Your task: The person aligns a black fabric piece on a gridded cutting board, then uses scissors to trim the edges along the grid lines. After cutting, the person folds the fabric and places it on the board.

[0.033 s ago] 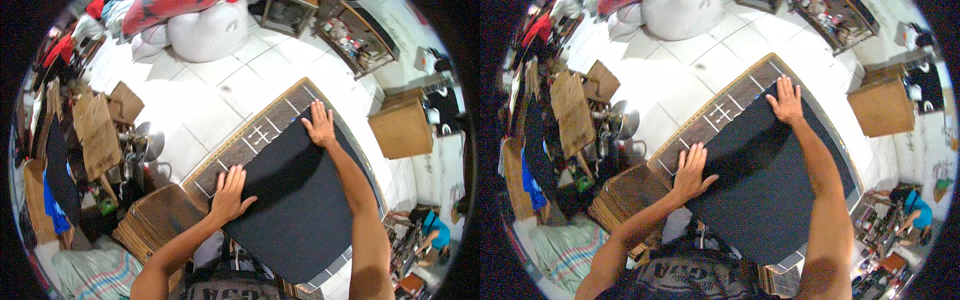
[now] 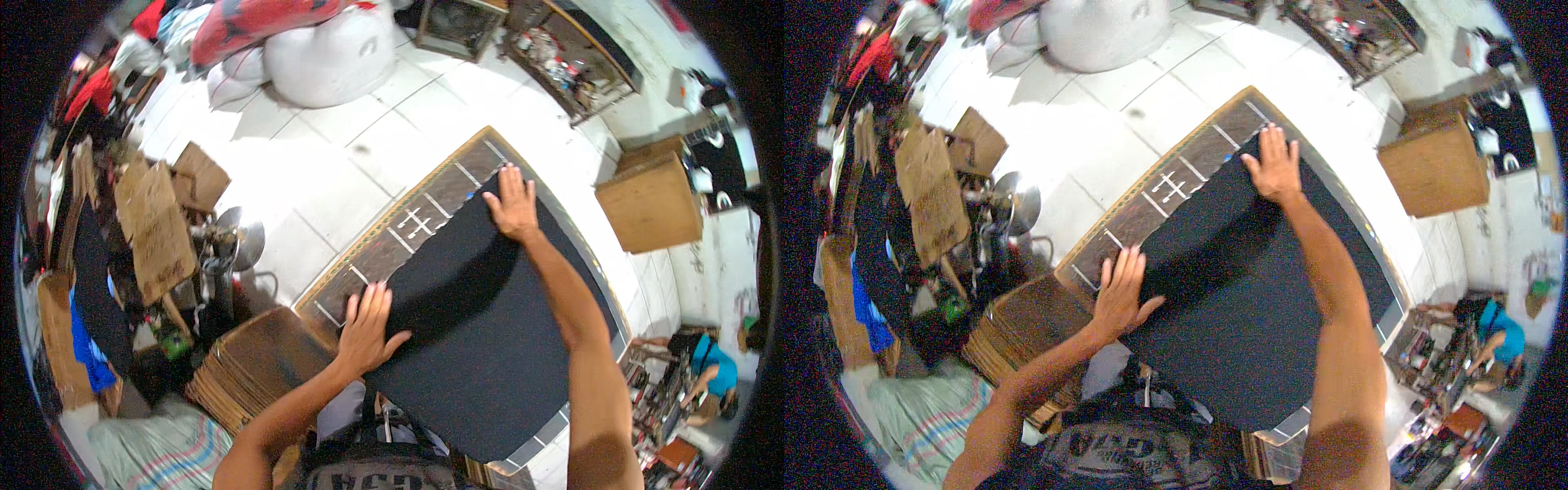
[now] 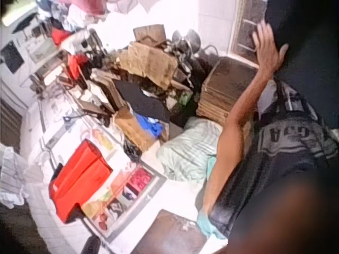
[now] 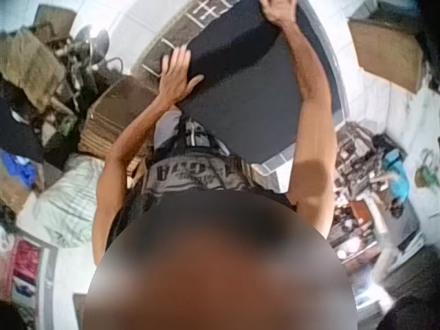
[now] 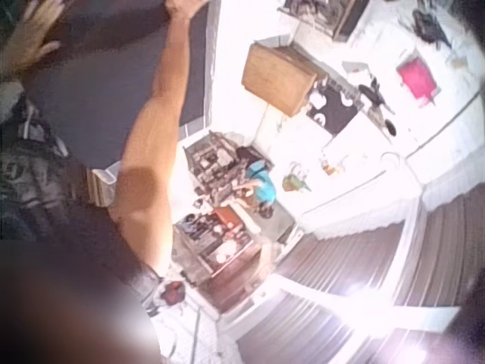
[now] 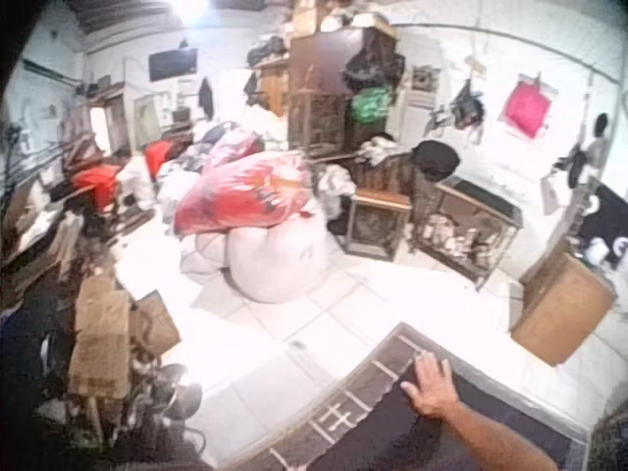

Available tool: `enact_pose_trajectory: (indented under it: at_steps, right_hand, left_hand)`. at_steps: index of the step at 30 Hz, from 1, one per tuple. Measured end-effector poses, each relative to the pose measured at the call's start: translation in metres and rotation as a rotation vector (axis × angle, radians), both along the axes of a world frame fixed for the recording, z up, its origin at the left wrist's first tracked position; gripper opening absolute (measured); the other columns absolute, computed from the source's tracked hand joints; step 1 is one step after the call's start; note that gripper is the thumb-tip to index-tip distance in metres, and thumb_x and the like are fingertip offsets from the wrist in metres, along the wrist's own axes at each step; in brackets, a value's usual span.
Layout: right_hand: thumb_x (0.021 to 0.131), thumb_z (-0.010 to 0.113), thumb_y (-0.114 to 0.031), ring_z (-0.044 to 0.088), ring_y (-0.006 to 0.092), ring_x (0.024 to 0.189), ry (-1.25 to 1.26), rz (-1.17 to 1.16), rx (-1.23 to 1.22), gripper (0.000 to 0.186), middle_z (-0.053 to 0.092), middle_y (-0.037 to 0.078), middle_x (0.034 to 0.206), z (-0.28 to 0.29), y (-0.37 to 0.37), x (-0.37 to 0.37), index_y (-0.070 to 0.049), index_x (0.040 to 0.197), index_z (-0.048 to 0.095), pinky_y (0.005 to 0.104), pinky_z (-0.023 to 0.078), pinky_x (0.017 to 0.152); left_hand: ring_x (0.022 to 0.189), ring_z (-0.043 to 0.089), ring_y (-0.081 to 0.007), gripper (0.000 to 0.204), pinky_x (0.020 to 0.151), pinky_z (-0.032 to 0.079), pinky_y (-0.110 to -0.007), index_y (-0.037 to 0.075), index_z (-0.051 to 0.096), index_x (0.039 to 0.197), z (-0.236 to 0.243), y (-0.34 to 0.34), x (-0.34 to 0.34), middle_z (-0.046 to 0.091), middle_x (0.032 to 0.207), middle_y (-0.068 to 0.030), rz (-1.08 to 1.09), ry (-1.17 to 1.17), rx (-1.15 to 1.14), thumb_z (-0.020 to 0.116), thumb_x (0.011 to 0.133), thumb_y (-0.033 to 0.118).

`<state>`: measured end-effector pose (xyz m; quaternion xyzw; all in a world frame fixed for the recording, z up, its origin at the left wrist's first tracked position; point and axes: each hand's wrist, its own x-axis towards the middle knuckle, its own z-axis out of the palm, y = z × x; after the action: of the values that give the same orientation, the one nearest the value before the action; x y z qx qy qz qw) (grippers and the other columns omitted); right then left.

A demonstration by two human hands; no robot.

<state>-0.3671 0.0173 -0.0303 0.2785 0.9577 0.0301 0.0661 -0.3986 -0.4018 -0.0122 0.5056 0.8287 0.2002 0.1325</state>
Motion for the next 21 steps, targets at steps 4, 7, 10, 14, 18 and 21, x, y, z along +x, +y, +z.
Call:
enact_pose_trajectory:
  at_steps: [4, 7, 10, 14, 18, 21]
  right_hand:
    - [0.087, 0.061, -0.052, 0.036, 0.035, 0.138, 0.322, 0.124, -0.093, 0.075, 0.042, 0.02, 0.145, 0.015, -0.086, 0.026, 0.002, 0.137, 0.045, 0.0549, 0.031, 0.109]
    - [0.091, 0.054, -0.054, 0.028, 0.0371, 0.146, 0.311, 0.168, -0.303, 0.08, 0.034, 0.022, 0.154, 0.016, -0.199, 0.079, 0.002, 0.146, 0.038, 0.0548, 0.022, 0.118]
    - [0.102, 0.034, -0.051, 0.013, 0.0293, 0.154, 0.215, 0.103, -0.422, 0.075, 0.017, 0.016, 0.165, 0.015, -0.287, 0.154, -0.001, 0.156, 0.024, 0.0509, 0.009, 0.123]
    - [0.097, 0.052, -0.046, 0.023, 0.0307, 0.15, 0.292, -0.4, -0.449, 0.068, 0.03, 0.016, 0.16, 0.027, -0.353, 0.28, -0.004, 0.149, 0.037, 0.0547, 0.017, 0.119]
    - [0.096, 0.055, -0.046, 0.019, 0.038, 0.151, 0.275, -0.969, -0.204, 0.079, 0.025, 0.023, 0.161, 0.024, -0.374, 0.372, 0.002, 0.152, 0.03, 0.057, 0.015, 0.119]
    - [0.096, 0.053, -0.05, 0.02, 0.038, 0.151, 0.288, -1.052, -0.2, 0.082, 0.023, 0.024, 0.161, 0.013, -0.376, 0.405, 0.004, 0.152, 0.028, 0.0565, 0.016, 0.119]
  left_hand:
    - [0.15, 0.02, -0.0399, 0.094, 0.12, 0.012, -0.056, -0.007, 0.028, 0.15, 0.0, -0.068, 0.01, 0.026, 0.159, -0.0257, -0.055, 0.081, -0.033, 0.06, 0.09, 0.059]
    - [0.151, 0.01, -0.0446, 0.095, 0.119, 0.004, -0.061, -0.01, 0.018, 0.153, -0.009, -0.069, 0.025, 0.014, 0.162, -0.0302, 0.038, 0.104, -0.319, 0.05, 0.096, 0.059]
    - [0.152, 0.004, -0.0461, 0.085, 0.12, 0.003, -0.06, -0.012, 0.017, 0.153, -0.009, -0.021, 0.061, 0.009, 0.162, -0.031, 0.01, 0.02, -0.096, 0.043, 0.101, 0.05]
    - [0.151, 0.008, -0.0457, 0.08, 0.121, 0.007, -0.058, -0.011, 0.023, 0.152, 0.006, 0.066, 0.142, 0.014, 0.162, -0.0299, -0.434, -0.144, -0.024, 0.05, 0.099, 0.043]
    - [0.151, 0.015, -0.0427, 0.075, 0.121, 0.013, -0.056, -0.009, 0.03, 0.15, 0.008, 0.139, 0.245, 0.023, 0.16, -0.0267, -0.967, -0.243, 0.056, 0.056, 0.097, 0.038]
    - [0.152, 0.017, -0.0346, 0.082, 0.122, 0.014, -0.053, -0.005, 0.032, 0.151, 0.002, 0.196, 0.327, 0.024, 0.162, -0.021, -1.389, -0.161, 0.108, 0.05, 0.097, 0.053]
